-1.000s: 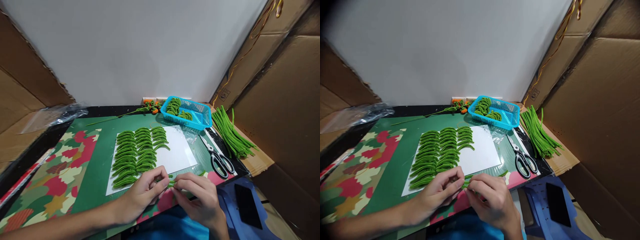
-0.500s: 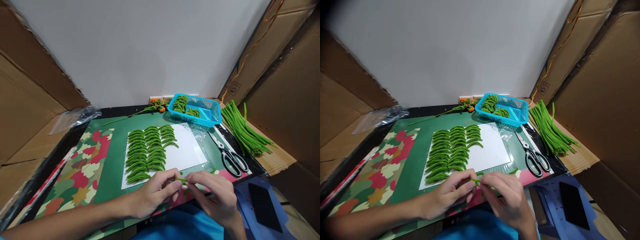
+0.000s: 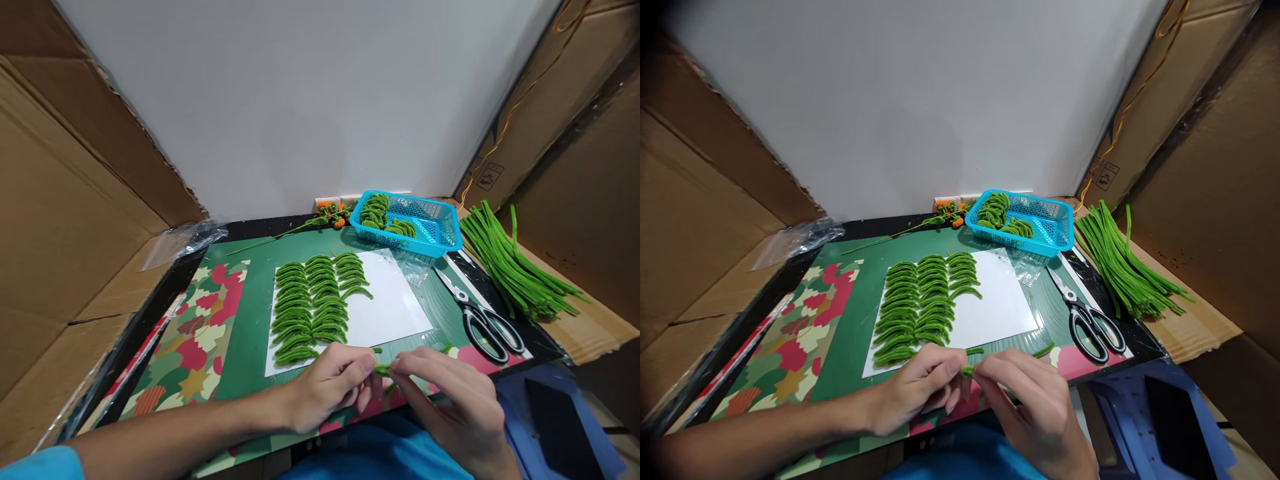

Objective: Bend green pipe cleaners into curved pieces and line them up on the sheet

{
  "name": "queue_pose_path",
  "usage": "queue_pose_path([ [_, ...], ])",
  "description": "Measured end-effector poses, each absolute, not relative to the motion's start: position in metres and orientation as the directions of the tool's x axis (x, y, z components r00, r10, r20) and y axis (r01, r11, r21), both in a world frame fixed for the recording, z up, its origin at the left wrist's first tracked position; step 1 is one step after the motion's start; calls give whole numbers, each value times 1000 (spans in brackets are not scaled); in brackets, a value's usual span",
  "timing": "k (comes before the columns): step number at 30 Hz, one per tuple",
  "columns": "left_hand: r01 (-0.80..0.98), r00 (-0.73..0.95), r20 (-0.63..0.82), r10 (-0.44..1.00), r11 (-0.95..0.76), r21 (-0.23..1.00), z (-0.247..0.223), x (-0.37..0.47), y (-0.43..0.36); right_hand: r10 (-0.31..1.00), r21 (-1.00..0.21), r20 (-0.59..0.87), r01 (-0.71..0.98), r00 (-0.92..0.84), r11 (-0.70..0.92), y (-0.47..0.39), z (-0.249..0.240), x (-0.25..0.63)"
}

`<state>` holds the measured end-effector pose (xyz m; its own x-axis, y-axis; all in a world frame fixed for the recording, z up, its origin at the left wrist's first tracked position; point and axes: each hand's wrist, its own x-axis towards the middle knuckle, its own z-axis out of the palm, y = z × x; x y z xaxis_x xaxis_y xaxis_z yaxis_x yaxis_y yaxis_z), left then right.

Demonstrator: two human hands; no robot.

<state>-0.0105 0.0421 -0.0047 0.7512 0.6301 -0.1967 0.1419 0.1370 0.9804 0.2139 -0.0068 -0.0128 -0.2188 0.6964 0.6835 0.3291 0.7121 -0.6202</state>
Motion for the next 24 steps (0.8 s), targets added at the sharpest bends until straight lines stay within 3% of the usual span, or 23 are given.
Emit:
queue_pose_path([
  [4,204,791,-225,569,101,974,1,-12,41,663,-613,685,255,-302,748,-5,-13,214],
  [9,272,744,-270,611,91,958,1,-14,40,651,-610,702,229,-287,759,-1,-15,210],
  [24,204,760,-241,604,130,970,-5,-13,40,636,-607,722,192,-272,771,0,-21,209],
])
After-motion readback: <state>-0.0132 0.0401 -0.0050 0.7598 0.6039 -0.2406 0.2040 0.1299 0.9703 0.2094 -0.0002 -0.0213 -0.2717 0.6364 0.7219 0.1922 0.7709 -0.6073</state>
